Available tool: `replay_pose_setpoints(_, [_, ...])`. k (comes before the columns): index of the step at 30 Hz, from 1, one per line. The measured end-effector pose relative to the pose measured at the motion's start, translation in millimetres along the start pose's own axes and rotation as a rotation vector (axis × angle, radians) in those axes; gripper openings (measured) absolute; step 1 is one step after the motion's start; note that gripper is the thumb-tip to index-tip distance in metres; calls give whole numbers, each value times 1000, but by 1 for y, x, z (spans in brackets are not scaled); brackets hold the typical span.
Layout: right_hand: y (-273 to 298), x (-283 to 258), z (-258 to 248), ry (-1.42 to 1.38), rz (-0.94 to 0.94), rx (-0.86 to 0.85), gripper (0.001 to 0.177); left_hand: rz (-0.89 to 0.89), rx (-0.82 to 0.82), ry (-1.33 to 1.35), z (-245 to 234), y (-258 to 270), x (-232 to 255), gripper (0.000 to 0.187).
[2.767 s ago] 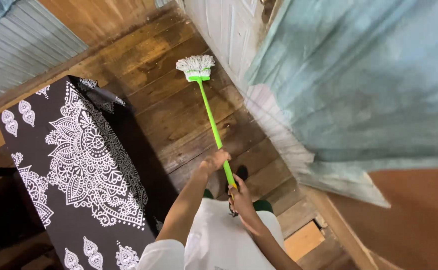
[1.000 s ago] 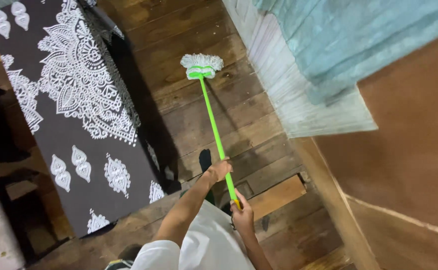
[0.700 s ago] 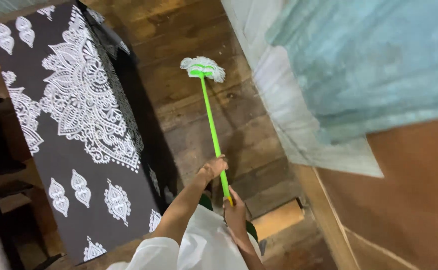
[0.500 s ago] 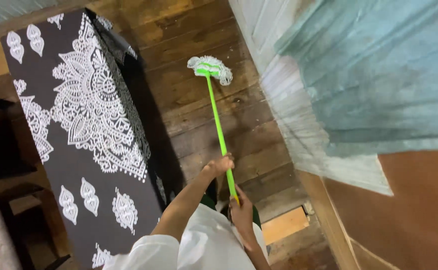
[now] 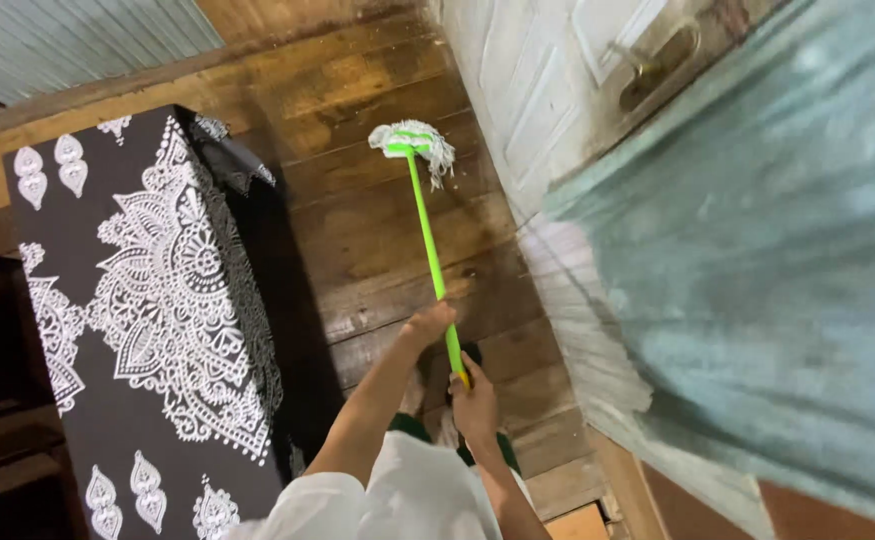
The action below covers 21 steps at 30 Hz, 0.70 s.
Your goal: Mopping the wooden floor around a table and chairs.
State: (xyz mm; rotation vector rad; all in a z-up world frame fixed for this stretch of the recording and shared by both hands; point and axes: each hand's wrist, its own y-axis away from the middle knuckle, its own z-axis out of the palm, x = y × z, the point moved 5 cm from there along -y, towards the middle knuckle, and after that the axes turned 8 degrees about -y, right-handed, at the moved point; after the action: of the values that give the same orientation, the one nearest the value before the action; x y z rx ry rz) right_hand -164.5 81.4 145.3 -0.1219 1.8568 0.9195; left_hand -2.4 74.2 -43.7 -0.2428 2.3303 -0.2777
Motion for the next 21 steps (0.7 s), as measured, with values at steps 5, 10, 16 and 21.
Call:
replay_pose_setpoints(5, [-71, -40, -5, -28, -56, -65, 50, -142, 249, -130, 23, -63, -32, 11])
replay_pose_setpoints(10, [-148, -77, 6, -52, -65, -119, 53, -148, 38, 145, 88, -124, -51, 9])
replay_pose_setpoints(16, [-231, -140, 35, 67, -113, -51, 54, -14, -178, 290, 171, -189, -99, 8])
replay_pose_setpoints(21, [-296, -212, 73, -88, -110, -132, 53, 272, -281, 357, 230, -249, -154, 7])
